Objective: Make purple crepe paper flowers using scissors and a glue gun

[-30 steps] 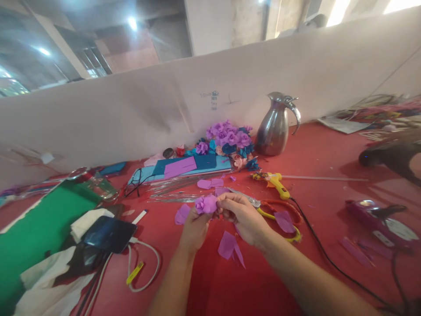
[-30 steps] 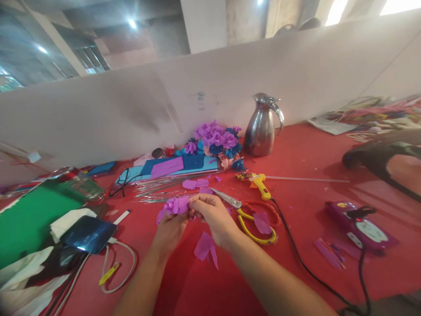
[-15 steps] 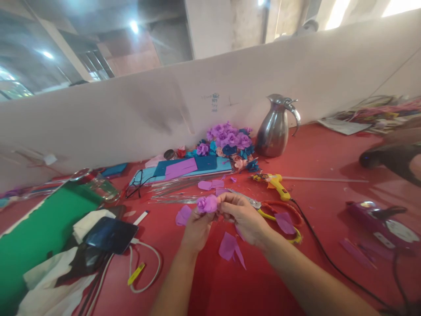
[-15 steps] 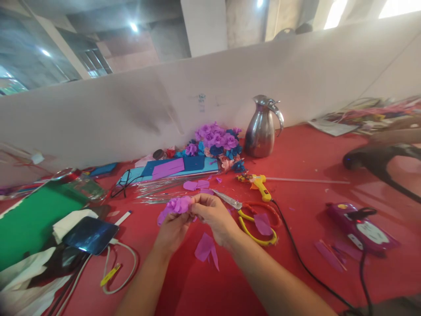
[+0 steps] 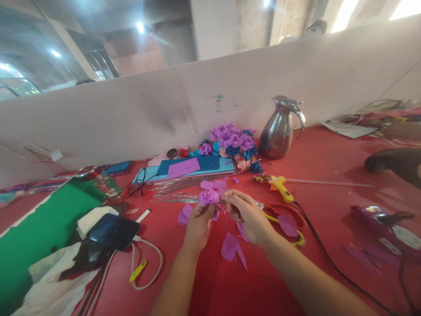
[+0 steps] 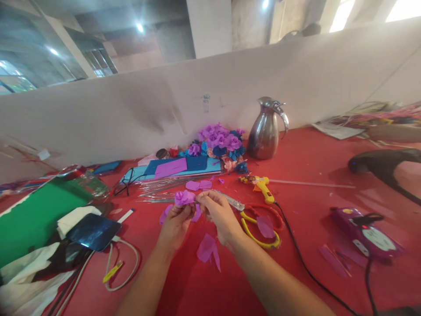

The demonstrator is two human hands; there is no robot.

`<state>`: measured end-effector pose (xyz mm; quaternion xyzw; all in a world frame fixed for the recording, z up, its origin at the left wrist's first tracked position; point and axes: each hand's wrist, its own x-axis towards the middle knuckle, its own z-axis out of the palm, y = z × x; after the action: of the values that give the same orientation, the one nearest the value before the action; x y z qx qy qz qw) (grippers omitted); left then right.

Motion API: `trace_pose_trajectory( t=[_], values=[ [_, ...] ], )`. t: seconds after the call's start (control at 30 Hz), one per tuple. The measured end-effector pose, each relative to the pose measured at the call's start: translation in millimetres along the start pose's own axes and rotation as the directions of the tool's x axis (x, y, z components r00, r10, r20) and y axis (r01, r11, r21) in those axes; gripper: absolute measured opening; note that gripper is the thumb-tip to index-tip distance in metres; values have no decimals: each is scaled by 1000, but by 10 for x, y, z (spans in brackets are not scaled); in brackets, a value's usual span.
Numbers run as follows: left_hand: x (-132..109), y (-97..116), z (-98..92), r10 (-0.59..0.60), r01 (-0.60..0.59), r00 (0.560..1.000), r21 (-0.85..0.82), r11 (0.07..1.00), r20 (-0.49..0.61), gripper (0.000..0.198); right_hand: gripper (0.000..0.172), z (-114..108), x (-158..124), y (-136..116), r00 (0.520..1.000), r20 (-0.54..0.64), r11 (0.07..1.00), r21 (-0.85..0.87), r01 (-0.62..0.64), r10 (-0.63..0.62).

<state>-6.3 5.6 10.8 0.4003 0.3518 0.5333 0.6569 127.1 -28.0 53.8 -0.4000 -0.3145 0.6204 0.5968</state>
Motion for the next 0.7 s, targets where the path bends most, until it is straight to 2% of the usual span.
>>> trace_pose_trajectory(
  t=[0.23, 0.3, 0.43, 0.5, 0.63, 0.7],
  values=[
    [-6, -31, -9, 12, -12, 1000, 108, 994, 3, 24, 32, -21, 21, 27, 998, 58, 1000, 1, -23, 23],
    [-6, -39, -18, 50, -45, 998, 172, 984, -27, 21, 29, -20, 23, 14, 1000, 7, 1000, 11, 1, -1],
    [-15, -48, -21, 153, -118, 985, 327, 938, -84, 13, 24, -17, 23, -8, 986, -106, 992, -10, 125, -125],
    [-20, -57, -20, 181, -143, 981, 361, 922, -73, 13, 24, -17, 23, -6, 983, -91, 986, -50, 157, -161],
    [-19, -87, -44, 221, -200, 975, 386, 901, -12, 15, 24, -18, 34, 24, 987, -34, 983, -100, 151, -155],
    [-15, -98, -70, 256, -238, 967, 422, 875, 14, 15, 24, -19, 39, 33, 986, -49, 984, -98, 152, -157]
  ],
)
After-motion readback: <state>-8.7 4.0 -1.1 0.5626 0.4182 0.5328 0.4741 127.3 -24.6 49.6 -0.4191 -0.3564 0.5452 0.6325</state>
